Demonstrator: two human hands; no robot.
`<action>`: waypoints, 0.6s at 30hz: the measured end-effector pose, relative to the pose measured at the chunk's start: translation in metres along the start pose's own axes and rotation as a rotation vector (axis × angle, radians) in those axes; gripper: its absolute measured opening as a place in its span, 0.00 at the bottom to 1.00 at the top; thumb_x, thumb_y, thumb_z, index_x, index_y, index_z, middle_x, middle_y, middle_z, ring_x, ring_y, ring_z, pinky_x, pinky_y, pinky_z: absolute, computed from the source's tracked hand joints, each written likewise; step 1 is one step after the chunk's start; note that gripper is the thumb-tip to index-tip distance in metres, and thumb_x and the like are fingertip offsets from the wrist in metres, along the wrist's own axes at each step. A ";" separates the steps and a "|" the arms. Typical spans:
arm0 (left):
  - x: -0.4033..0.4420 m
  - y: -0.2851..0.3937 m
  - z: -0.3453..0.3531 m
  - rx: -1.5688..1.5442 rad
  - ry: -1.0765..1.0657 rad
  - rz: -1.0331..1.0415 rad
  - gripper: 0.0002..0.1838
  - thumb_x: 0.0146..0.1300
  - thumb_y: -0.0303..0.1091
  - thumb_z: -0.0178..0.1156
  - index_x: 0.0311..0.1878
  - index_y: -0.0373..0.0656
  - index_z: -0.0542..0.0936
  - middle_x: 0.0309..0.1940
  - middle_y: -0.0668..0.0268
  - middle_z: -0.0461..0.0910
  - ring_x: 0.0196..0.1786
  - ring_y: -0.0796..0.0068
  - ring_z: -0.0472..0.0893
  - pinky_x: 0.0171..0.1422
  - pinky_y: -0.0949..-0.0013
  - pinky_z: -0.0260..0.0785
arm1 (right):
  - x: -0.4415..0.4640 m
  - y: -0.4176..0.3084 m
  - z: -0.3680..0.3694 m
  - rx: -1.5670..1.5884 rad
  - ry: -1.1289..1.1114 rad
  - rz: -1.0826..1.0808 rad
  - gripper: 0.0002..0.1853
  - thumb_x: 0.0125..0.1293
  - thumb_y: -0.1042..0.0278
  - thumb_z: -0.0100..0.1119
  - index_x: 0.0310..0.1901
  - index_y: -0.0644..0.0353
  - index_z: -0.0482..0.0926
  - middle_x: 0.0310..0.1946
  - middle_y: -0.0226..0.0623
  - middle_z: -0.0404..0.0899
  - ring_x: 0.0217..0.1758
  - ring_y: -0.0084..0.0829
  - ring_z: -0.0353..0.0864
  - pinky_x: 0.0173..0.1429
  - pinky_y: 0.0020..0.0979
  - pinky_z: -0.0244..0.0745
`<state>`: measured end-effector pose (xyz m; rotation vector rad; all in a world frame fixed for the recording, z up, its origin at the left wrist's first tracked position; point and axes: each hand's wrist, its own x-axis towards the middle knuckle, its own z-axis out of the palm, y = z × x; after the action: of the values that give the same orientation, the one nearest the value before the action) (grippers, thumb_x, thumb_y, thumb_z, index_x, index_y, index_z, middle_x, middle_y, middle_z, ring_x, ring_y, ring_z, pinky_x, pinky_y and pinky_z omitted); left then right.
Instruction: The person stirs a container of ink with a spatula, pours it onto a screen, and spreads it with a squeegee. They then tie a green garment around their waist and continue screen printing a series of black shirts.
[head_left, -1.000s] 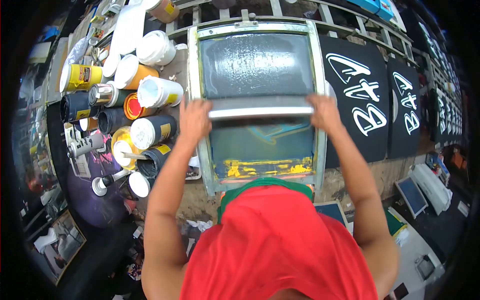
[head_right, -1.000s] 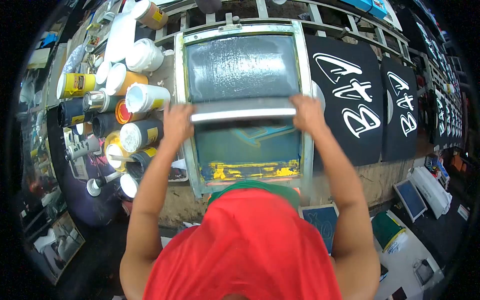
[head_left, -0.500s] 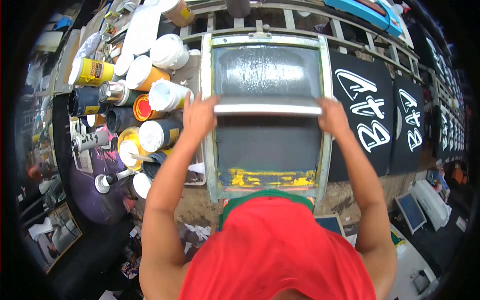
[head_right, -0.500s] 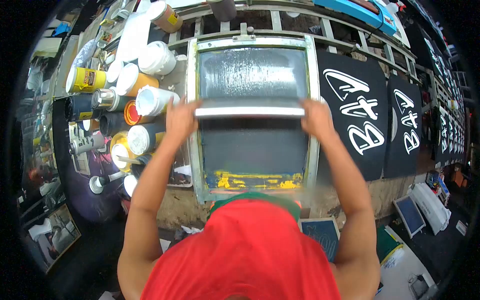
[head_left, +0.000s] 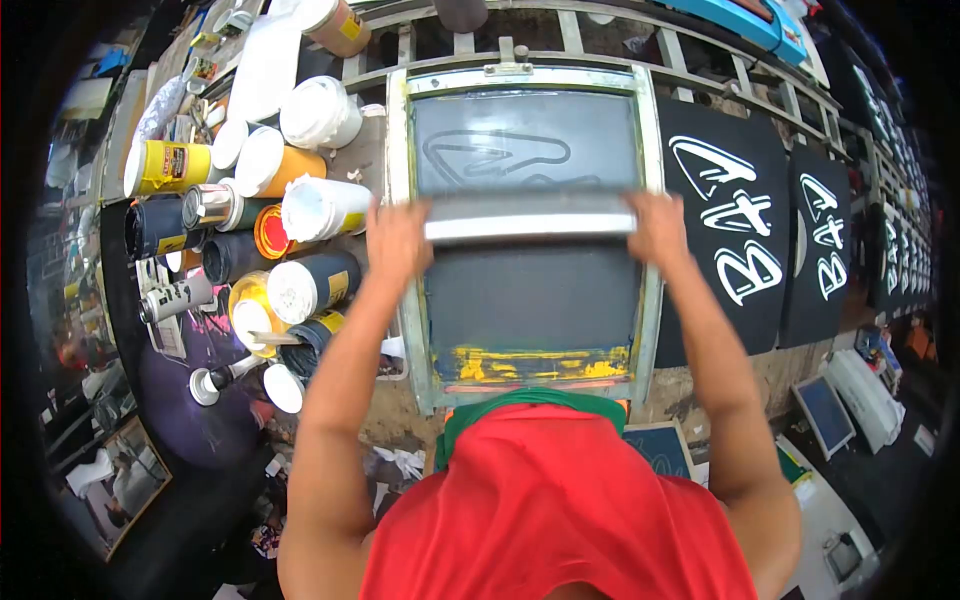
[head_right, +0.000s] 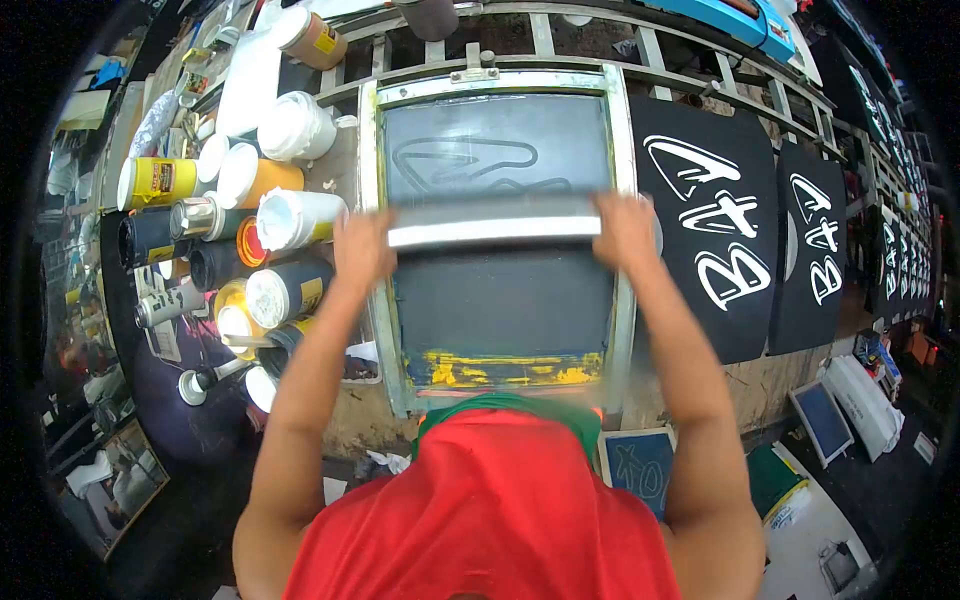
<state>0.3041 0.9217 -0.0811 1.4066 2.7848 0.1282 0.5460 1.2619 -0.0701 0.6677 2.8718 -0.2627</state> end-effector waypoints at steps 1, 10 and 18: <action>-0.043 0.017 -0.014 0.030 -0.217 -0.039 0.30 0.46 0.28 0.68 0.59 0.50 0.82 0.48 0.61 0.83 0.54 0.60 0.81 0.80 0.45 0.53 | -0.052 -0.001 0.024 0.077 -0.002 -0.008 0.31 0.48 0.76 0.64 0.59 0.53 0.82 0.55 0.39 0.83 0.59 0.43 0.79 0.69 0.51 0.64; -0.099 0.016 -0.019 -0.112 -0.184 0.048 0.25 0.44 0.24 0.64 0.50 0.49 0.85 0.46 0.62 0.88 0.62 0.58 0.82 0.83 0.39 0.44 | -0.129 -0.014 0.031 0.228 -0.056 -0.019 0.26 0.48 0.83 0.59 0.53 0.57 0.83 0.43 0.47 0.85 0.51 0.54 0.83 0.76 0.53 0.65; 0.158 -0.043 0.009 0.121 0.156 -0.019 0.24 0.52 0.29 0.62 0.54 0.58 0.86 0.44 0.64 0.87 0.52 0.61 0.84 0.71 0.45 0.63 | 0.162 0.046 -0.001 0.156 0.338 -0.110 0.23 0.54 0.76 0.59 0.54 0.58 0.84 0.55 0.45 0.83 0.61 0.47 0.80 0.64 0.46 0.75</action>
<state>0.1762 1.0239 -0.0902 1.4550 2.9776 0.0733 0.4237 1.3703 -0.1095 0.6345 3.2437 -0.4308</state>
